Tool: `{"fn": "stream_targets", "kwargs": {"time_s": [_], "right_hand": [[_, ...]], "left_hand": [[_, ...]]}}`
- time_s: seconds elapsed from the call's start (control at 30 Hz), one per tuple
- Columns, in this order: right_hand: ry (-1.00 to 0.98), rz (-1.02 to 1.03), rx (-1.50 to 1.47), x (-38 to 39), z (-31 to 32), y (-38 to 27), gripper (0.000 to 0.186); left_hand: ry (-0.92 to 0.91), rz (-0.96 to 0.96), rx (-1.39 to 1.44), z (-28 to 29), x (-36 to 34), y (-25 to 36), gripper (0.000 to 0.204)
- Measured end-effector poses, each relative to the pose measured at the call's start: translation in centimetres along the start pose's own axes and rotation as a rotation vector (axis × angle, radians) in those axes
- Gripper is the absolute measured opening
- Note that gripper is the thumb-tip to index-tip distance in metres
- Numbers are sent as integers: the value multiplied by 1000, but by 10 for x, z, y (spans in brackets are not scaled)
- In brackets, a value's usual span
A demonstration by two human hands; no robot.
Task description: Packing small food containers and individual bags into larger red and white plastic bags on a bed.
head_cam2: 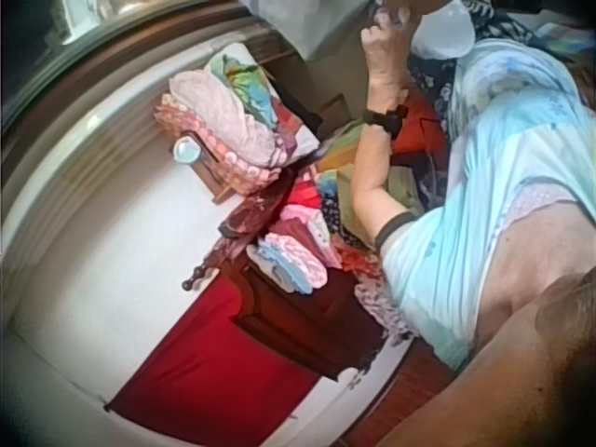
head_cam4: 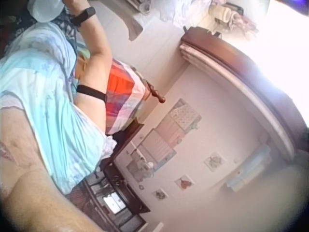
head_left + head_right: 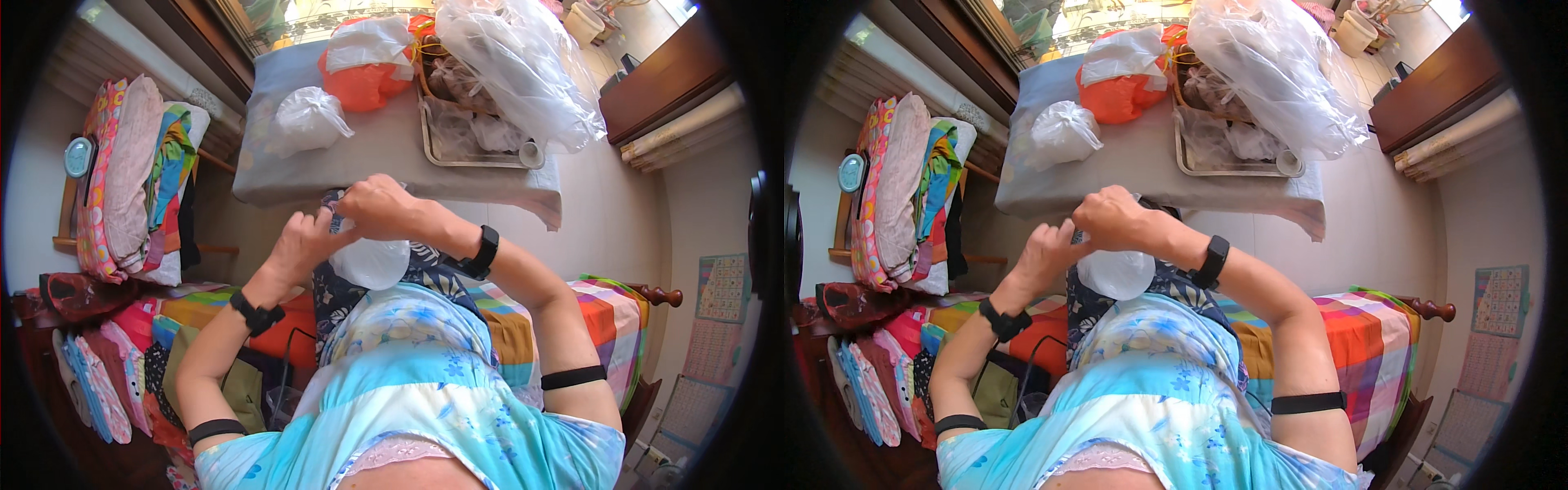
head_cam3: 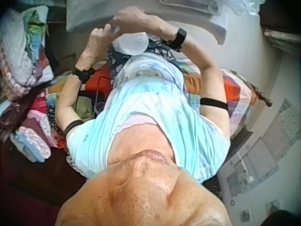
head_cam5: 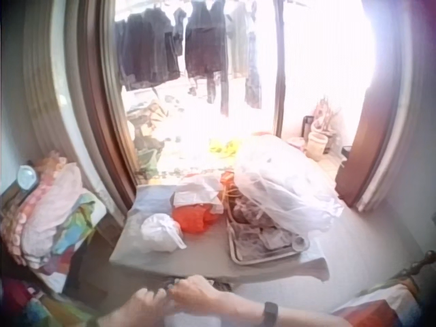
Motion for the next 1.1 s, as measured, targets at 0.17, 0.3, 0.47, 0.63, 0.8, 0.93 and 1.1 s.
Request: {"fn": "stream_targets", "kwargs": {"time_s": [0.17, 0.3, 0.47, 0.63, 0.8, 0.93, 1.1], "right_hand": [[191, 116, 84, 5, 5, -21, 10], [255, 112, 93, 11, 9, -18, 9], [273, 32, 34, 14, 17, 2, 8], [213, -100, -28, 9, -2, 47, 8], [-12, -130, -242, 11, -26, 50, 13], [-28, -114, -282, 12, -50, 55, 14], [-80, -147, -293, 16, -39, 49, 17]], "left_hand": [[292, -44, 126, -8, -30, 0, 9], [341, -39, 156, -15, -39, 0, 9], [377, 22, 164, 2, -36, -7, 13], [352, -54, 100, 40, -39, -3, 7], [306, -345, 157, 63, -37, 20, 7], [93, -485, 247, 63, -35, 33, 6], [-55, -323, 465, 47, -38, 23, 3]]}}
Point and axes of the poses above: each hand's wrist, its own x-axis away from the middle knuckle, its own z-axis out of the back of the hand, y = z × x, the point moved 5 cm from there along -x, towards the middle knuckle, and after that the axes turned 1 degree about x, right-handed, at the moved point
